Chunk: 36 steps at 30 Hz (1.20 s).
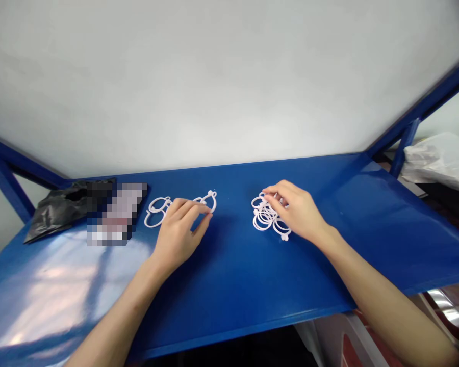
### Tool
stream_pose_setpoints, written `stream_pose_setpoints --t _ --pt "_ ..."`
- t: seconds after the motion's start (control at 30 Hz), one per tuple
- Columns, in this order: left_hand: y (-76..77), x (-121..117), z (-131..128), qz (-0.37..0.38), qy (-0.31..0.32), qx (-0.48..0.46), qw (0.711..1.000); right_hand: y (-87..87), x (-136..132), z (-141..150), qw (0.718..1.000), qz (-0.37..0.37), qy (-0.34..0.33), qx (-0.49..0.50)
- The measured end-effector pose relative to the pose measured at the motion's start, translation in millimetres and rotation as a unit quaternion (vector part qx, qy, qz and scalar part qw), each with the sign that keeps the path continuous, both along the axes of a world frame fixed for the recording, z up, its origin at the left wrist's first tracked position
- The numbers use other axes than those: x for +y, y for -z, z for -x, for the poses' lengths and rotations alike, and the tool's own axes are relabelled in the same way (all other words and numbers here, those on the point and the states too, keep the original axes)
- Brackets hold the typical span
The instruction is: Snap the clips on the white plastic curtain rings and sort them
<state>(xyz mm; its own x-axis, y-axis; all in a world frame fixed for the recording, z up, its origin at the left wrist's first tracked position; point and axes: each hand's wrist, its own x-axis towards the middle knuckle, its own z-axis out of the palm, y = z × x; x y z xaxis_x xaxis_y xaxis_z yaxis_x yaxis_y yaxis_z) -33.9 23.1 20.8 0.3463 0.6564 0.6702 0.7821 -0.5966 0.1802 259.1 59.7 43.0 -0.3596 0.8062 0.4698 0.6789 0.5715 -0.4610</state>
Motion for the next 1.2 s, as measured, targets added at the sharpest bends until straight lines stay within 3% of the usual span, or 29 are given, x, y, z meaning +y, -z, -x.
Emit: stream_pose_setpoints --t 0.13,0.33,0.47,0.57,0.63,0.83,1.03,1.2 --pt "-1.3 -11.2 -14.7 0.003 0.075 -0.005 0.997 8.6 -24.3 30.5 0.994 0.027 -0.099 0.026" --pt "4.7 -21.3 -30.3 -0.015 0.136 0.024 0.990 14.5 -42.1 52.1 0.980 0.123 -0.114 0.104" --pt "1.4 -26.3 -32.0 -0.018 0.104 -0.044 0.993 15.1 -41.5 51.0 0.984 0.091 -0.103 0.118" --pt "-1.9 -28.0 -32.2 0.006 0.038 -0.087 0.996 16.6 -41.7 49.5 0.985 0.047 -0.136 0.096" --pt "-2.8 -27.3 -31.7 0.043 0.028 -0.088 0.995 17.5 -42.5 49.7 0.984 0.025 -0.156 0.086" --pt "-1.3 -25.2 -28.9 0.093 0.078 -0.124 0.985 19.8 -44.3 51.2 0.977 0.042 -0.164 0.128" --pt "3.2 -30.2 -30.9 0.072 0.118 -0.128 0.982 23.2 -50.3 50.8 0.972 0.025 -0.201 0.116" --pt "-2.1 -33.6 -32.9 0.057 0.136 -0.135 0.980 17.2 -50.5 50.4 0.972 -0.005 -0.200 0.120"
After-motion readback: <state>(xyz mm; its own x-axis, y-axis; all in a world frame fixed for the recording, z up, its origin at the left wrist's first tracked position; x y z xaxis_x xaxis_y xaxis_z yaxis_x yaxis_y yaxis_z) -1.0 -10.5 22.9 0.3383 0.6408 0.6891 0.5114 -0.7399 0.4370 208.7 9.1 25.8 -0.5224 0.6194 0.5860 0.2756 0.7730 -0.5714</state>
